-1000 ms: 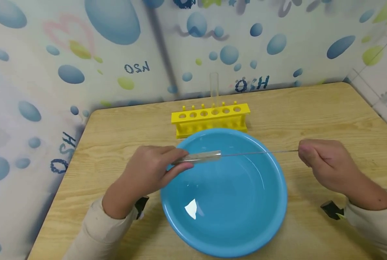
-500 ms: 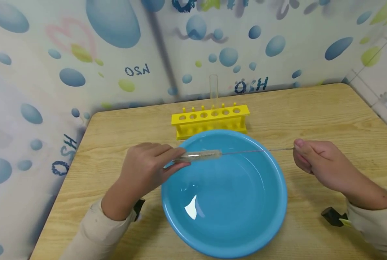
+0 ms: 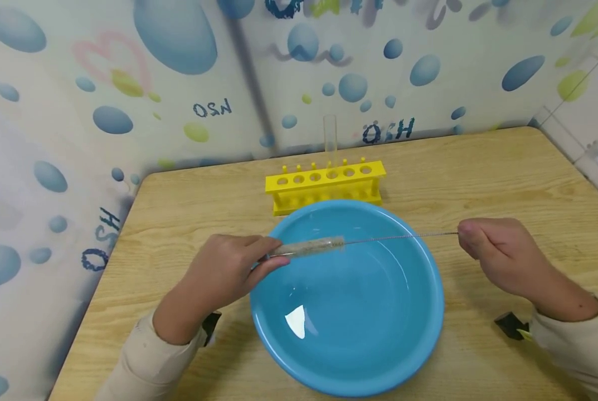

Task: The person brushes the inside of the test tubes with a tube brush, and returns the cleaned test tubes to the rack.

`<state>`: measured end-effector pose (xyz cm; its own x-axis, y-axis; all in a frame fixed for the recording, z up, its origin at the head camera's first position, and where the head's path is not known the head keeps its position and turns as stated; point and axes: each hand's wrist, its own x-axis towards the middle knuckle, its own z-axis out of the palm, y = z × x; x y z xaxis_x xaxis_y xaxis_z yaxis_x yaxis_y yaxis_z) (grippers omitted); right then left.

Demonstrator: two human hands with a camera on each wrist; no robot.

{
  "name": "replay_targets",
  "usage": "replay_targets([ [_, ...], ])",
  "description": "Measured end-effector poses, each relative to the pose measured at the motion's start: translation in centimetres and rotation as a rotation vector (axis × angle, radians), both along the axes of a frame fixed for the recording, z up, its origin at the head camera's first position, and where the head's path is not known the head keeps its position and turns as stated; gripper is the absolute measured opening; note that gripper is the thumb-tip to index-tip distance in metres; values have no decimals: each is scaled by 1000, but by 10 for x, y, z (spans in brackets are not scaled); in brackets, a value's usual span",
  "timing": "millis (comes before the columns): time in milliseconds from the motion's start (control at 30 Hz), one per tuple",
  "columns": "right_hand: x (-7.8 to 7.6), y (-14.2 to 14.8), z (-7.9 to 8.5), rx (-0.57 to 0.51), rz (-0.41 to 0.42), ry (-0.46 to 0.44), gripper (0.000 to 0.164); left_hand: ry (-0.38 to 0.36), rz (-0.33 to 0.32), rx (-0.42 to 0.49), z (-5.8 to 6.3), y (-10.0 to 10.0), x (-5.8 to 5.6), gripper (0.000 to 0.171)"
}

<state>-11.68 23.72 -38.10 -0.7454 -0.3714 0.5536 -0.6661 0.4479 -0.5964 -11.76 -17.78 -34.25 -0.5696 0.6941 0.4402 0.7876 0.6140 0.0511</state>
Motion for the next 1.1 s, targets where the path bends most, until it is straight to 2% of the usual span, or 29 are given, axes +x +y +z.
replay_targets([
  [67, 1, -1, 2, 21, -14, -85, 47, 31, 11, 12, 0, 0, 0, 29],
  [167, 2, -1, 4, 23, -9, -197, 49, 98, 27, 37, 0, -1, -1, 38],
  [333, 0, 4, 3, -99, 93, -315, 49, 201, 43, 73, 2, -1, -3, 47],
  [433, -2, 7, 1, -166, 156, -347, 48, 223, 49, 76, 3, -1, -3, 47],
  [500, -2, 8, 0, -156, 164, -322, 48, 219, 50, 69, 4, -1, -3, 47],
  [700, -4, 10, 5, -16, 50, -112, 48, 158, 29, 30, 2, -4, -2, 37],
  [800, -5, 11, 5, -21, 34, -58, 48, 119, 19, 23, 1, -5, -2, 50],
  [867, -7, 11, 4, -35, 53, -29, 48, 90, 20, 23, 0, -6, -2, 58],
  [1000, -9, 12, 0, -116, 136, 6, 46, 35, 16, 17, -1, -8, -1, 58],
  [1100, -9, 13, 0, -175, 179, -32, 46, 27, 19, 11, -1, -8, -2, 57],
])
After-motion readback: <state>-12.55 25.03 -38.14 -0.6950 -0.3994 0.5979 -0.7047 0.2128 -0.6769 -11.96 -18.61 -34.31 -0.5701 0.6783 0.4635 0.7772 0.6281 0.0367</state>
